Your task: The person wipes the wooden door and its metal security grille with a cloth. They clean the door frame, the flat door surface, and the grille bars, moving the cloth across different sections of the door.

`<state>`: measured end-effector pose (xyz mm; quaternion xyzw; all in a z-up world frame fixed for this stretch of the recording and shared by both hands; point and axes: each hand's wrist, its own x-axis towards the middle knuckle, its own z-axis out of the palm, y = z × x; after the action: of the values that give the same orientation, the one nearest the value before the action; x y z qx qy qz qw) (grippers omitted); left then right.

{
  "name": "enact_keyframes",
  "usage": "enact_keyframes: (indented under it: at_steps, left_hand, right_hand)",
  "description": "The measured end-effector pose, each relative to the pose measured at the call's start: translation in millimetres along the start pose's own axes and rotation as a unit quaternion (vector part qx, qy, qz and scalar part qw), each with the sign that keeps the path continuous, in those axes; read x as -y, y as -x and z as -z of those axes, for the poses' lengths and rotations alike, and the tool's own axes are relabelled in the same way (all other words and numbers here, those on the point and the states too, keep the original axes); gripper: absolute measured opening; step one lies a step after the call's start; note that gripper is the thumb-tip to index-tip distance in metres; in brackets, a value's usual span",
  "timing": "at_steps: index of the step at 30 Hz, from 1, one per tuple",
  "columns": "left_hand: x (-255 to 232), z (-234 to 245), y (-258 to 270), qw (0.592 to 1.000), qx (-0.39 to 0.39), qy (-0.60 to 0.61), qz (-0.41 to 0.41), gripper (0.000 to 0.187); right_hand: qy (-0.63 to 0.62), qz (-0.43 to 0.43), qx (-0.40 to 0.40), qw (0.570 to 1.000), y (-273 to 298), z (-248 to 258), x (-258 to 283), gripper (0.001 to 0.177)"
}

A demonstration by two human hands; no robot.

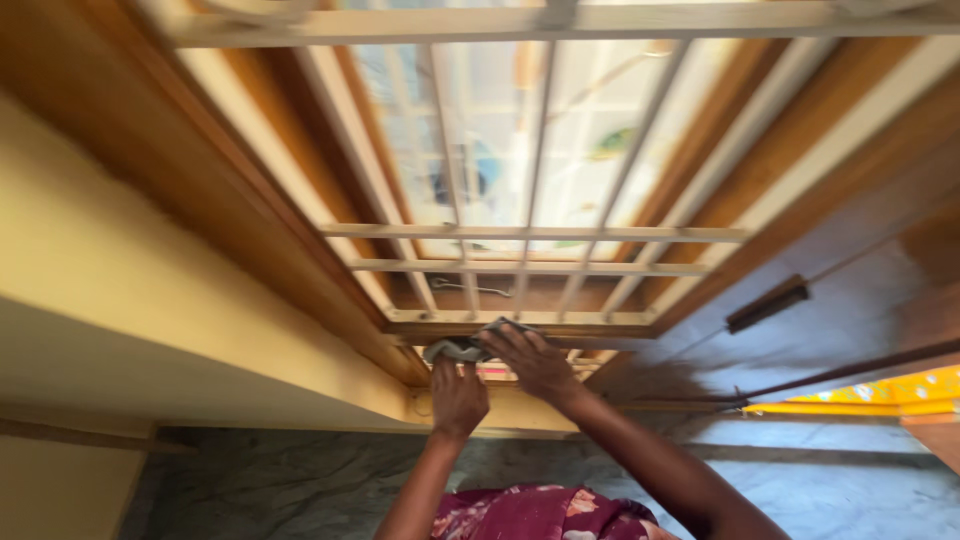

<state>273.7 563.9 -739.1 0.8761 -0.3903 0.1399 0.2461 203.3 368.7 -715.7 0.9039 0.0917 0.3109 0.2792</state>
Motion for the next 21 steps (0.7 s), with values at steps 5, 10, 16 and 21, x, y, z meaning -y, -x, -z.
enact_keyframes:
  at_steps: [5,10,16,21]
  left_hand:
    - [-89.0,-37.6,-16.0,0.993,0.037,0.054,-0.098,0.047]
    - [-160.4,-58.7,-34.1,0.973,0.02,0.101,-0.208,0.041]
    - [-222.0,-27.1,-76.4,0.966,-0.032,0.104,-0.233,0.038]
    - [-263.9,38.7,-148.2,0.939,-0.216,0.041,-0.264,0.027]
  right_hand:
    - [0.004,-0.022,0.052,0.998,111.7,-2.7,-67.5,0.068]
    - [-0.159,-0.079,0.16,0.971,192.2,9.8,-125.4,0.049]
    - [-0.089,-0.157,0.105,0.978,173.2,58.9,-145.8,0.044]
    - [-0.104,-0.241,0.127,0.957,105.8,112.3,-187.9,0.04]
